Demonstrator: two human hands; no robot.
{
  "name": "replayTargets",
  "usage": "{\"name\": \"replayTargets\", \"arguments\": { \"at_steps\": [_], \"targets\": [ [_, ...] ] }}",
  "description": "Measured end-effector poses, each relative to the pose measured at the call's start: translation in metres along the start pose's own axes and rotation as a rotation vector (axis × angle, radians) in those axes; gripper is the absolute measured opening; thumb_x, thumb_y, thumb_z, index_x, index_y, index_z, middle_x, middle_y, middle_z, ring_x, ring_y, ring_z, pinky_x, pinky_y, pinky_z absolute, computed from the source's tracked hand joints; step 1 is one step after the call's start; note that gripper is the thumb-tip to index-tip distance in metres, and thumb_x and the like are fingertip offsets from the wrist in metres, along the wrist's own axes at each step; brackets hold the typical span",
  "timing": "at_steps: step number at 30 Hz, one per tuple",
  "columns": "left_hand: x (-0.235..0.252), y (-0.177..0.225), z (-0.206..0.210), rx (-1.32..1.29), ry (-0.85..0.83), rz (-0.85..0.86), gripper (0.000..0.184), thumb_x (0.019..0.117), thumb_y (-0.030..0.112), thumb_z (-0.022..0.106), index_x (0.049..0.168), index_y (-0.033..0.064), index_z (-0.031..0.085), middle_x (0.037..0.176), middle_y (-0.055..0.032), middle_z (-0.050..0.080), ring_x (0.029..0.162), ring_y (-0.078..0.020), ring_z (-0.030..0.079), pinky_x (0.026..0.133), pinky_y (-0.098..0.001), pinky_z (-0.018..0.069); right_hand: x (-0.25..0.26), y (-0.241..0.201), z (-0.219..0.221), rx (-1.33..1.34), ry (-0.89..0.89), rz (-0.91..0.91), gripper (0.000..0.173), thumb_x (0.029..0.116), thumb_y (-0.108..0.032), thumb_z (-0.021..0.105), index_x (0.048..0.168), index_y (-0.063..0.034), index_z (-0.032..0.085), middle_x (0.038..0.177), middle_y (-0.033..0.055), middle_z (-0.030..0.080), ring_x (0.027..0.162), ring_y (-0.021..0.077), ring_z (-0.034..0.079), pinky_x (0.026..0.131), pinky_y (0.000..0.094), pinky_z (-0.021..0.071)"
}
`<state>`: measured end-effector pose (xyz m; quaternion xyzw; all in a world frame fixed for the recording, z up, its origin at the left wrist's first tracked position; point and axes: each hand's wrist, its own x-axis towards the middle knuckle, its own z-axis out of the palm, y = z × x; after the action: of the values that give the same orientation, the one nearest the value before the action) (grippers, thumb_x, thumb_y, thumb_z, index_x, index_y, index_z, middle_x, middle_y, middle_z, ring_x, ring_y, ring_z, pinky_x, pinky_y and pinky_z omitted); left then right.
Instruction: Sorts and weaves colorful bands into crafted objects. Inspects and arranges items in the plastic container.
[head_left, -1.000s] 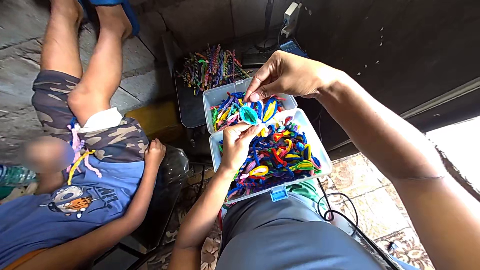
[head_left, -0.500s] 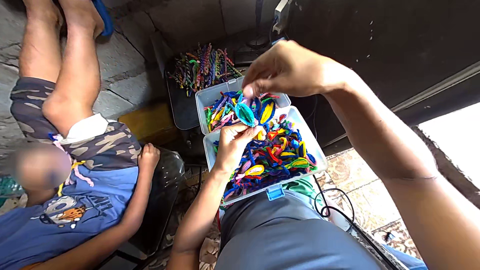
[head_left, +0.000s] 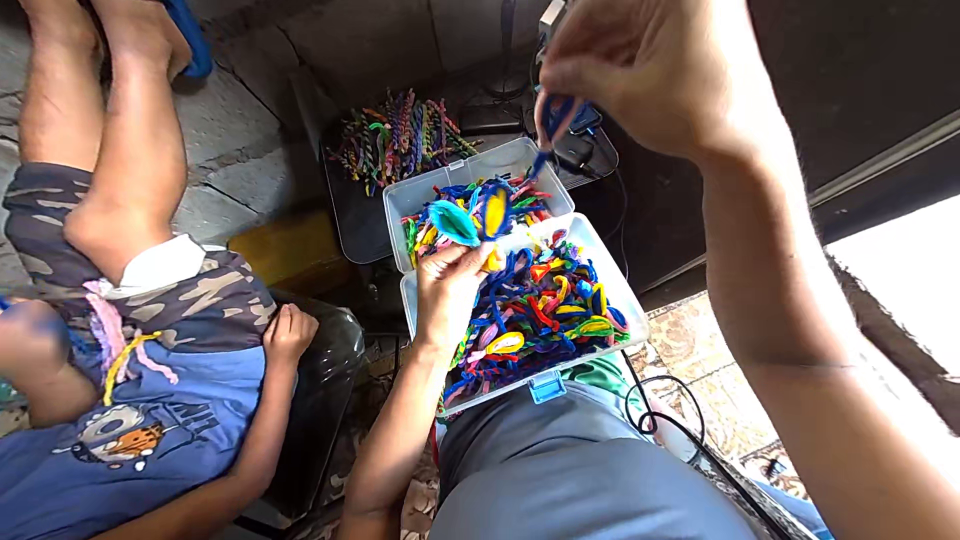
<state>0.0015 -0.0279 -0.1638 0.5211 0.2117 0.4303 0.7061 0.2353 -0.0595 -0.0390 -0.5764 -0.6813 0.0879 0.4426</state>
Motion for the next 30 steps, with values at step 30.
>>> {"name": "replayTargets", "arguments": {
  "at_steps": [30],
  "targets": [
    [-0.003, 0.003, 0.002, -0.036, 0.000, -0.039, 0.026, 0.1030, 0.002, 0.054, 0.091, 0.0094, 0.075, 0.086, 0.0009, 0.075, 0.077, -0.0050, 0.071, 0.077, -0.0217, 0.0599, -0.037, 0.011, 0.093, 0.627, -0.161, 0.093, 0.010, 0.0957, -0.007, 0.068, 0.086, -0.0045, 0.068, 0.073, -0.0052, 0.067, 0.066, -0.0010, 0.064, 0.065, 0.0166, 0.0554]
  ]
}}
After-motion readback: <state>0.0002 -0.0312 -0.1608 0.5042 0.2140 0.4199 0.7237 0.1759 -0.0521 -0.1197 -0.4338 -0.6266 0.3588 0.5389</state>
